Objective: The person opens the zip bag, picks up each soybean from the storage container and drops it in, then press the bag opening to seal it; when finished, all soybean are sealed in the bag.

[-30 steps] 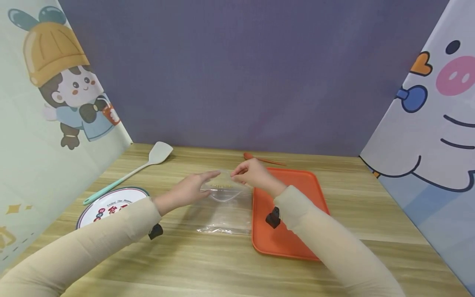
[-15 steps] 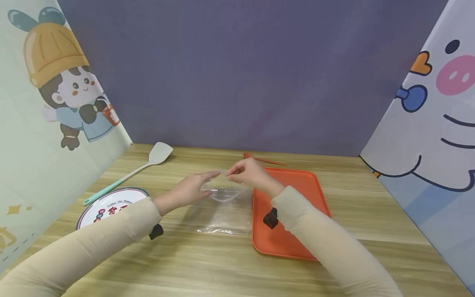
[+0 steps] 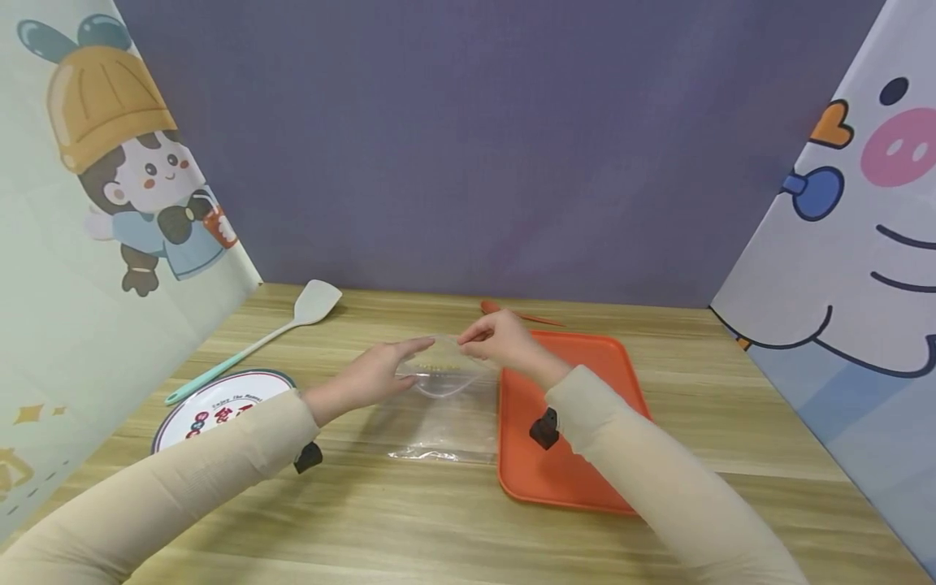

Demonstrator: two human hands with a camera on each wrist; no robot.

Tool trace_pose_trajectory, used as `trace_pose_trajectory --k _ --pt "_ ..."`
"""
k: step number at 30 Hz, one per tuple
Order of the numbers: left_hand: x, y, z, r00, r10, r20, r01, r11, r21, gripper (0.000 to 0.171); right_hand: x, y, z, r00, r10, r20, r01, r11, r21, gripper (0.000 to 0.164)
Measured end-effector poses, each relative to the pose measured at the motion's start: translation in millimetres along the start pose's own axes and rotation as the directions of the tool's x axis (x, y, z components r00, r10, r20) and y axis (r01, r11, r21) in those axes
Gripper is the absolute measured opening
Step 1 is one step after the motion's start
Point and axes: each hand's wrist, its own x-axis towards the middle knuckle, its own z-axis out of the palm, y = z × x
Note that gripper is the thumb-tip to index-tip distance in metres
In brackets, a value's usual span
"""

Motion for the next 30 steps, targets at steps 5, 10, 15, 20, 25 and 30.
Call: trace_pose_trajectory --k 5,10,15,20,25,30 --pt "-0.4 -0.9 1.5 1.000 0.005 -0.009 -0.005 1.000 -0.001 0.066 -9 12 -16 0.999 0.045 0.007 -0.045 0.998 -0.046 0.022" --pt "-0.9 -0.6 1.3 1.000 0.007 -0.018 -0.007 1.000 -0.002 0.066 -22 31 -37 0.996 0.087 0.034 -0.084 0.993 -0.080 0.023" --pt "-0.3 -0.6 1.2 1.000 -0.005 -0.012 0.005 1.000 0.005 0.066 -38 52 -57 0.987 0.150 0.059 -0.143 0.984 -0.107 0.027" --pt "0.0 -0.5 1.9 1.000 -0.013 -0.008 0.013 1.000 0.009 0.067 -52 72 -69 0.974 0.200 0.107 -0.182 0.970 -0.161 0.030" --pt "1.4 -1.3 3.3 1.000 -0.010 -0.005 0.010 1.000 0.004 0.067 -64 90 -73 0.957 0.203 0.208 -0.186 0.977 -0.101 0.028" --pt "1.4 -0.8 4.0 1.000 -0.009 -0.010 0.009 1.000 0.007 0.067 -71 104 -71 0.944 0.199 0.264 -0.187 0.980 -0.070 0.027"
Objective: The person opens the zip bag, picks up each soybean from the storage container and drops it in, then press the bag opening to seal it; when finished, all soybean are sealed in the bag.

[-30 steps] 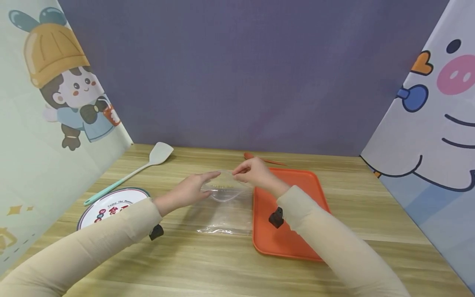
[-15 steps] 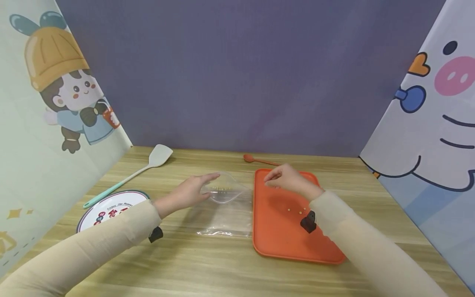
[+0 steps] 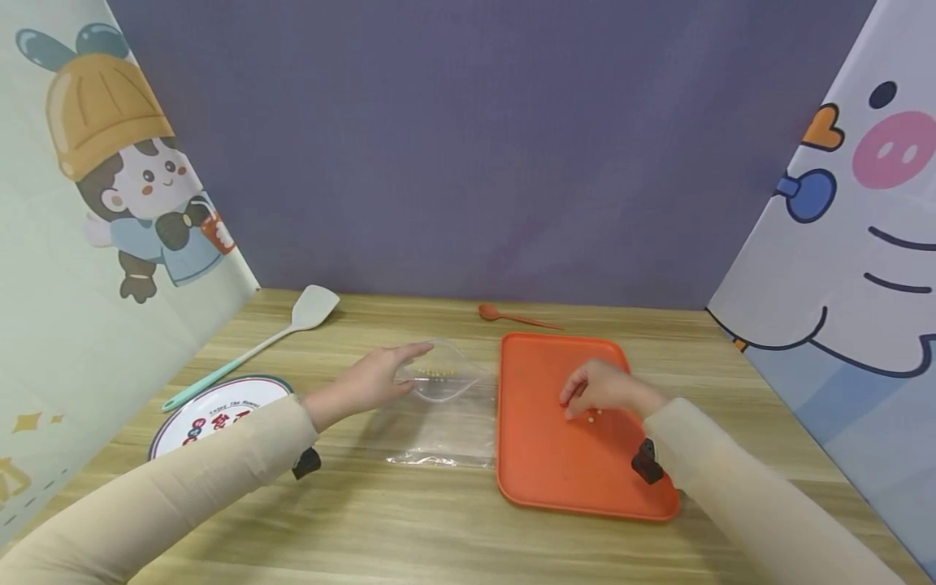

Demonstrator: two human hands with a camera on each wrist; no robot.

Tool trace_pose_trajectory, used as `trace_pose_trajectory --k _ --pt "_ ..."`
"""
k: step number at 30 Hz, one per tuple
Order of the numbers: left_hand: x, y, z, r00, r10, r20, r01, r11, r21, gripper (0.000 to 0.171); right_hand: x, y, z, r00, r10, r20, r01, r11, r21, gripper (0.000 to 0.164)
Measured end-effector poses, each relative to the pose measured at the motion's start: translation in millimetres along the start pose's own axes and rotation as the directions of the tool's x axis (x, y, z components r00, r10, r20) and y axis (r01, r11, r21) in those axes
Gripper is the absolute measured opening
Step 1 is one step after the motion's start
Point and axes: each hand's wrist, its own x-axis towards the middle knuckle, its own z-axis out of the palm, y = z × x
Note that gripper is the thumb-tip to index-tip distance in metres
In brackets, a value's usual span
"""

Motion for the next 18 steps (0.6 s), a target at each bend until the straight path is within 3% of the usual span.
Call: trace_pose_trajectory --k 18 --pt "-0.5 0.3 -0.5 1.000 -0.015 0.018 0.016 1.000 -0.008 0.067 2.9 7.5 6.8 0.995 0.008 -0.095 -0.018 0.995 -0.101 0.012"
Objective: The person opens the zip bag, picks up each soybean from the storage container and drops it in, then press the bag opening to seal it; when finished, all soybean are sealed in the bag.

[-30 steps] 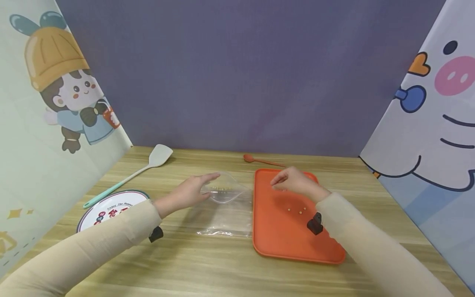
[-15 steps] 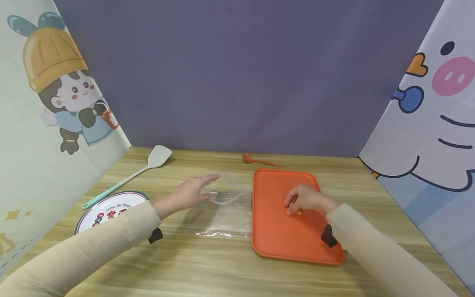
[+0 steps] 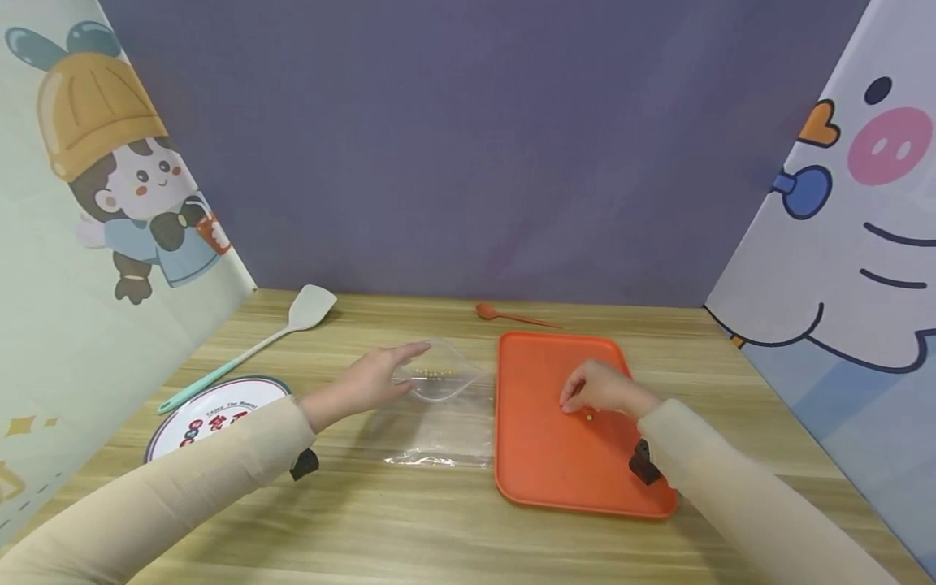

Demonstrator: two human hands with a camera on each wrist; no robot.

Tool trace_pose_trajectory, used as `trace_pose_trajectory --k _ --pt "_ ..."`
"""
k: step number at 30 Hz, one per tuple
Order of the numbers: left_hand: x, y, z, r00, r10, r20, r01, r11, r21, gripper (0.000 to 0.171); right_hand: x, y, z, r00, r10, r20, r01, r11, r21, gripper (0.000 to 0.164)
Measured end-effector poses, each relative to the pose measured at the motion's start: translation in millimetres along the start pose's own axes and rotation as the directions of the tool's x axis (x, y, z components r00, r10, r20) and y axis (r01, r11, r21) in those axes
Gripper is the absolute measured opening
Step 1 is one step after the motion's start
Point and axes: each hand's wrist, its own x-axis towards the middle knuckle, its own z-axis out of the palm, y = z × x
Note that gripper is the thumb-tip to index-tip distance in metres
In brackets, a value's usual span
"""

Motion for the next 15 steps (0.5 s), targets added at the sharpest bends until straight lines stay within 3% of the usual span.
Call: trace_pose_trajectory --k 7,15 --pt "0.7 1.2 -0.3 1.000 0.004 0.001 -0.004 1.000 0.007 0.067 4 -7 -5 0.998 0.010 -0.057 -0.009 1.000 0.027 0.015" --pt "-0.6 2.3 -0.3 1.000 0.004 -0.001 -0.004 1.000 0.006 0.067 7 -31 -9 0.994 -0.003 -0.106 0.009 0.998 0.055 0.027"
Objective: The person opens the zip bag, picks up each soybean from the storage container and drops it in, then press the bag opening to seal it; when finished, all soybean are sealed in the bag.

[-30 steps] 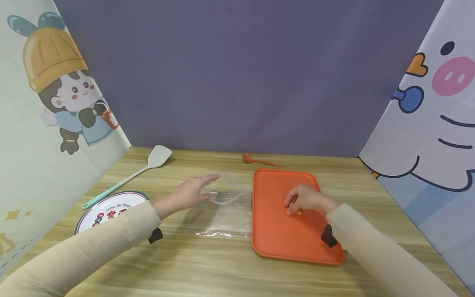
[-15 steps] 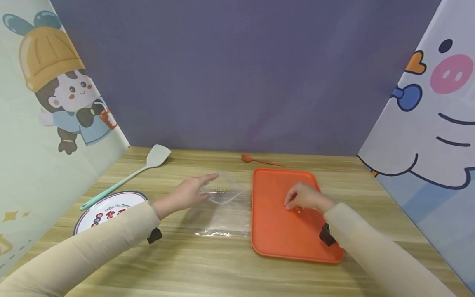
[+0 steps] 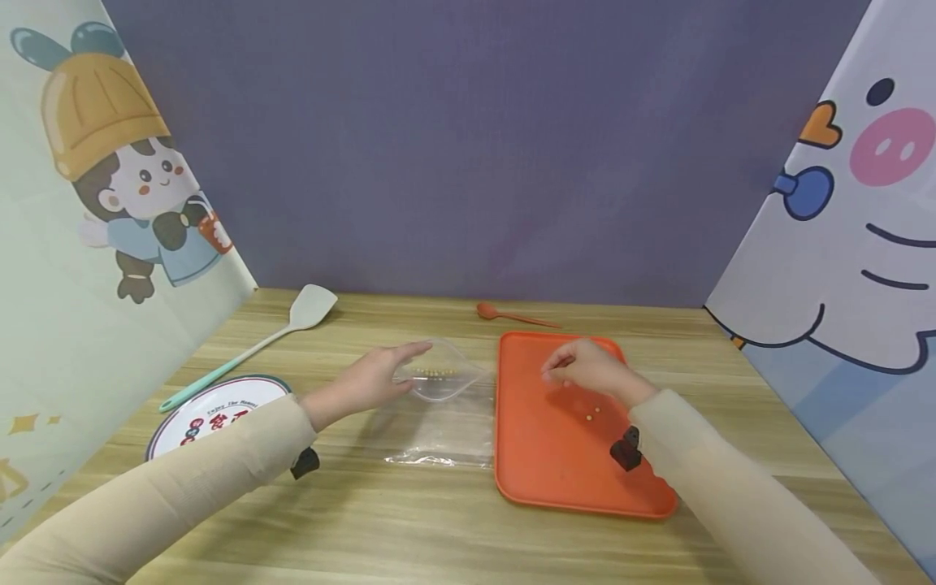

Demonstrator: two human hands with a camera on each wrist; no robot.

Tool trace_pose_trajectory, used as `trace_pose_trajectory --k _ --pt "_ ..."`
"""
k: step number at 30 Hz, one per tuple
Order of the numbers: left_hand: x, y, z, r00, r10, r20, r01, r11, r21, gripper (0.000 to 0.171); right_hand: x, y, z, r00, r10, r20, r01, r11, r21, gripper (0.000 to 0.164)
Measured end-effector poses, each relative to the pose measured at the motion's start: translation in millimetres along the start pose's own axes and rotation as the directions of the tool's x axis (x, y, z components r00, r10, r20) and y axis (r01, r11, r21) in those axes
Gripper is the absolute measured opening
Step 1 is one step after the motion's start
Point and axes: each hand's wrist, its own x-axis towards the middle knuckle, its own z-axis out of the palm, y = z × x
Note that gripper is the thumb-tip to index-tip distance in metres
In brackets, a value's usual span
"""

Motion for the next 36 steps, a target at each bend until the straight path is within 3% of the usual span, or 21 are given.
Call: trace_pose_trajectory --k 12,21,28,36 --pt "0.9 0.6 -0.8 1.000 -0.004 0.003 0.004 1.000 0.002 0.067 24 -58 25 0.991 -0.127 -0.036 0.130 0.983 0.131 0.029" --pt "1.2 0.8 -2.5 1.000 0.015 0.008 -0.015 1.000 -0.019 0.066 44 -97 50 0.973 -0.222 -0.071 0.230 0.963 0.139 0.018" --pt "1.3 0.2 -1.8 1.000 0.013 0.007 -0.013 1.000 -0.013 0.065 50 -103 55 0.977 -0.197 -0.082 0.204 0.975 0.089 0.016" --pt "-0.2 -0.7 -1.6 1.000 0.014 -0.012 -0.015 1.000 -0.005 0.066 40 -91 42 0.985 -0.150 -0.086 0.155 0.986 0.059 0.022"
